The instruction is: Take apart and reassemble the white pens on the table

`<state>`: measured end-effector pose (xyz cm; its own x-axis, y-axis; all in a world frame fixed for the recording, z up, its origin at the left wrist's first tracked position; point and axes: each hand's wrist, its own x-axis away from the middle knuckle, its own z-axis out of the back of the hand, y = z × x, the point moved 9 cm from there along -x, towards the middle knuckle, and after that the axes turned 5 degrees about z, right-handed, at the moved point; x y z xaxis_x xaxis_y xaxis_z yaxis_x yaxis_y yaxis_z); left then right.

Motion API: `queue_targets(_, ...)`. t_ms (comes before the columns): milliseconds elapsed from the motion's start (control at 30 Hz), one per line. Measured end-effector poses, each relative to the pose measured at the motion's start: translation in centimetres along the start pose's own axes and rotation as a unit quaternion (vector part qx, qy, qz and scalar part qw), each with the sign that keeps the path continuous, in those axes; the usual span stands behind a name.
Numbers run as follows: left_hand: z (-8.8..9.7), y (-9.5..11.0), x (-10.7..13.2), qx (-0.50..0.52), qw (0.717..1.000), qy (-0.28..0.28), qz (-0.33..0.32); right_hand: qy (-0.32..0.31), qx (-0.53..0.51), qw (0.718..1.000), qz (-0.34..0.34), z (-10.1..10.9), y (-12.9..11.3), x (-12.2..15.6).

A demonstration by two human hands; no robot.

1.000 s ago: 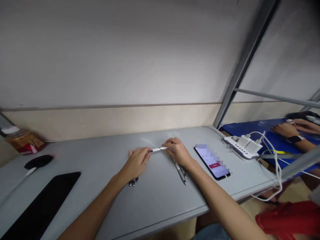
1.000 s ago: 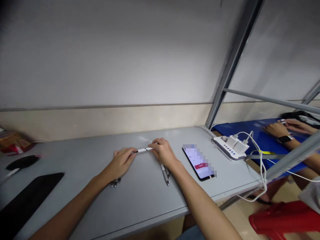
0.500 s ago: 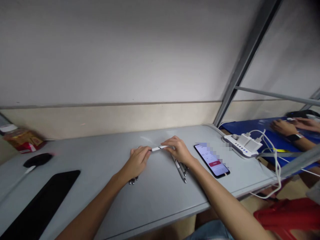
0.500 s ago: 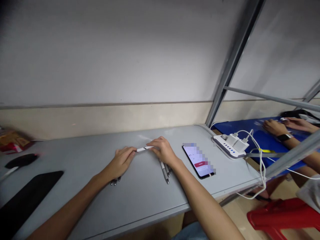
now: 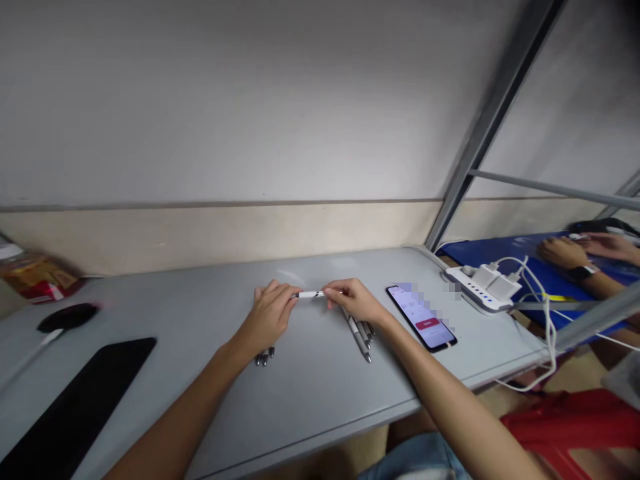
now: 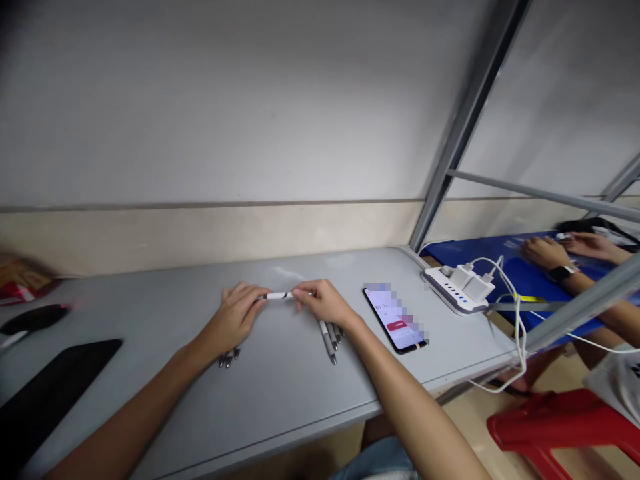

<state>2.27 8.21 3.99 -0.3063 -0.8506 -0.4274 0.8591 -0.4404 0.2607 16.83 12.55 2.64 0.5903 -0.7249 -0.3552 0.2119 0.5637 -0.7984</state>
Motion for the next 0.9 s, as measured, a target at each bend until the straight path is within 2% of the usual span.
queue_targets(133,0.3,0.7,0.0,0.005,1.0,0.015,-0.022,-0.034,-0.057,0.996,-0.051,-0.3,0.9,0.2)
queue_targets(200,0.6,0.9,0.0,0.012,0.999,0.035,-0.019,-0.027,-0.072,0.995,-0.056,-0.1,1.0,0.2)
queue_targets(333,1.3,-0.9,-0.2,0.041,0.994,0.084,0.056,0.028,-0.082,0.995,-0.045,0.9,1.2,-0.2)
queue_targets(433,0.6,-2.7,-0.3,0.095,0.988,0.048,0.113,0.054,-0.075,0.995,-0.042,1.1,1.5,-0.3)
queue_targets(500,0.7,-2.9,-0.4,0.134,0.983,0.046,0.113,0.055,-0.07,0.995,-0.043,1.0,1.6,-0.3)
queue_targets(633,1.7,-2.3,-0.5,0.18,0.976,0.087,0.086,0.048,-0.066,0.995,-0.05,0.8,1.7,-0.2)
queue_targets(700,1.3,-2.9,-0.4,0.195,0.97,0.074,0.123,0.054,-0.073,0.995,-0.043,0.8,1.6,-0.2)
queue_targets(800,-0.2,-4.1,-0.2,0.211,0.958,0.012,0.195,0.059,-0.084,0.994,-0.036,0.8,1.7,-0.4)
queue_targets(867,-0.5,-4.1,-0.3,0.221,0.957,-0.008,0.189,0.059,-0.083,0.994,-0.039,0.8,2.0,-0.4)
queue_targets(900,-0.3,-3.9,-0.4,0.226,0.959,0.0,0.172,0.059,-0.079,0.994,-0.042,0.8,2.0,-0.4)
